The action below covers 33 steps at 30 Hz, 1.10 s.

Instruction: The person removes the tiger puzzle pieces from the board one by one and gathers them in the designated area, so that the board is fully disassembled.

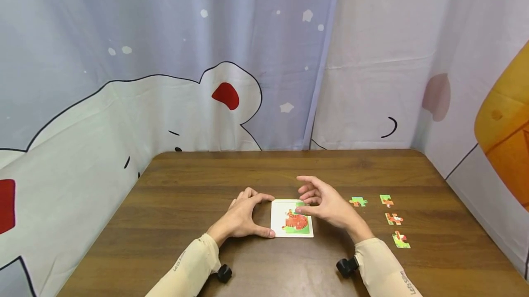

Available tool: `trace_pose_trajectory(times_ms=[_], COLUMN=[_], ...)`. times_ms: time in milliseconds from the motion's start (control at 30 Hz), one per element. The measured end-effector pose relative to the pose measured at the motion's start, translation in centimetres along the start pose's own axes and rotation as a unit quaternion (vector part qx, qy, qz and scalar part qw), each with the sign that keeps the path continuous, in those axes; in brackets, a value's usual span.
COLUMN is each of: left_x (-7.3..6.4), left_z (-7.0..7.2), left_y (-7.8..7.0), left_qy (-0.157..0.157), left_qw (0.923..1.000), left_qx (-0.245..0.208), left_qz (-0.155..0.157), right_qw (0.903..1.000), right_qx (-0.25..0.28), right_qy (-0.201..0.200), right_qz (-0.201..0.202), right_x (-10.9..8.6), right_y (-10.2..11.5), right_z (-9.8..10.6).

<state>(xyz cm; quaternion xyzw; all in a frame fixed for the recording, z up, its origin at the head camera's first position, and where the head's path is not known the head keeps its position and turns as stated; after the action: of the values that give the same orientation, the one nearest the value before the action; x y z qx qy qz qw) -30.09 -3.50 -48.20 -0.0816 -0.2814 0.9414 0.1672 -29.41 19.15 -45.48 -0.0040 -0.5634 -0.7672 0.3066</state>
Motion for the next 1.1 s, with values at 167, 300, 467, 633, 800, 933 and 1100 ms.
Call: trace_pose_trajectory(times_ms=[167, 300, 467, 633, 800, 933, 1100], left_x=[0.0, 0.0, 0.0, 0.1, 0.1, 0.1, 0.0], left_z=[0.0, 0.0, 0.0, 0.1, 0.1, -0.1, -0.2], left_y=[0.0, 0.0, -0.1, -0.2, -0.2, 0.0, 0.1], left_qy=[-0.001, -0.003, -0.005, -0.006, -0.005, -0.004, -0.004], left_qw=[1.0, 1.0, 1.0, 0.9999, 0.9999, 0.9999, 1.0], left_qx=[0.001, 0.002, 0.003, 0.005, 0.008, 0.009, 0.007], left_qz=[0.0, -0.002, -0.004, -0.007, -0.006, -0.003, -0.003], right_qw=[0.9994, 0.9988, 0.998, 0.9946, 0.9862, 0.9835, 0.9847], right_qx=[0.008, 0.008, -0.022, -0.089, -0.155, -0.17, -0.165], right_qy=[0.029, 0.048, 0.059, 0.054, 0.056, 0.058, 0.053], right_qz=[-0.018, -0.013, -0.007, -0.001, 0.017, 0.019, 0.015], right_x=[-0.1, -0.1, -0.2, -0.4, -0.4, -0.5, -0.6], right_y=[-0.8, -0.9, -0.9, -1.1, -0.8, -0.7, -0.6], right_z=[-0.8, -1.1, -1.7, -1.9, -2.4, -2.7, -2.8])
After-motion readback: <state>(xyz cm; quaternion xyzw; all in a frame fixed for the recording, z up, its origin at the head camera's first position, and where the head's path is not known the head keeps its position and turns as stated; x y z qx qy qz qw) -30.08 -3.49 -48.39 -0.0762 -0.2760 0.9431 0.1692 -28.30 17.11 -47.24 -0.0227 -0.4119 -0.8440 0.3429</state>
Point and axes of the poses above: each hand's wrist, its own x-axis towards the middle knuckle, its own z-axis out of the back of the hand, y = z × x, the point moved 9 cm from there along x, towards the middle knuckle, and after that the axes turned 10 degrees about z, right-handed, at the moved point
